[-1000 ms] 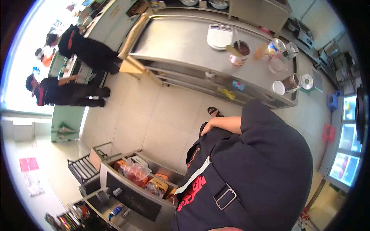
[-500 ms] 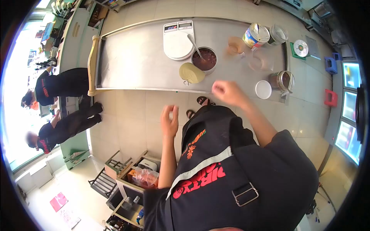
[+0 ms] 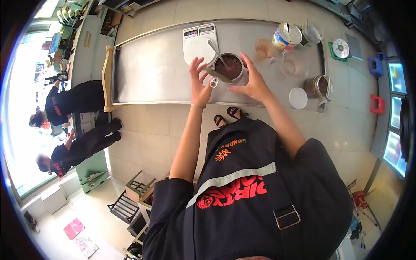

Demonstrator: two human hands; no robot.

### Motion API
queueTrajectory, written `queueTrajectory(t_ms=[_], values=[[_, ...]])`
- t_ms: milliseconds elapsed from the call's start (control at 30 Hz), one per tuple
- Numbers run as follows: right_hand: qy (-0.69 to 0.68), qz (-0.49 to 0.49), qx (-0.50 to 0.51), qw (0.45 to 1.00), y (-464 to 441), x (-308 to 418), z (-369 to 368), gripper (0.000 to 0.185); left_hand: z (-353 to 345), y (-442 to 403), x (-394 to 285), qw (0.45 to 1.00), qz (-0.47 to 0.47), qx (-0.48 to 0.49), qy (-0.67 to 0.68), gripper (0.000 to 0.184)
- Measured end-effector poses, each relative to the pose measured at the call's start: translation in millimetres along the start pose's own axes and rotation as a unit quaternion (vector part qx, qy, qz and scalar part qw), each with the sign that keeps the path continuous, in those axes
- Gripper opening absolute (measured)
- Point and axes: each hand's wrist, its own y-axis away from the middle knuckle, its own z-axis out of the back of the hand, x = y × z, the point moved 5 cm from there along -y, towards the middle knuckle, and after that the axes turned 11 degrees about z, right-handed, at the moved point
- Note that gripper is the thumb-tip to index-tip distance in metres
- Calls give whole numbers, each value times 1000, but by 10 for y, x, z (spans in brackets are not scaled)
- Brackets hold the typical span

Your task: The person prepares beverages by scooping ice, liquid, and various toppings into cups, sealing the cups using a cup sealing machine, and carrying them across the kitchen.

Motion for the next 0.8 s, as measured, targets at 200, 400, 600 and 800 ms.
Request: queueTrajectory(t_ms=[200,400,600,800], values=[[-81,-54,-74,993,-59,1,-4,111,-274,-232,28,995,93,4,24,94],[-159,-118,-98,975,-123,-174,-5,83,-342,-242,65,993,116,-7,-24,97],[59,-56,-138,987,-165,166,198,57,-150,-139,60,996,53,-56,37,76],[156,109,-151,970,-389,435,209,44,376,502,150,980,94,-164,68,57]])
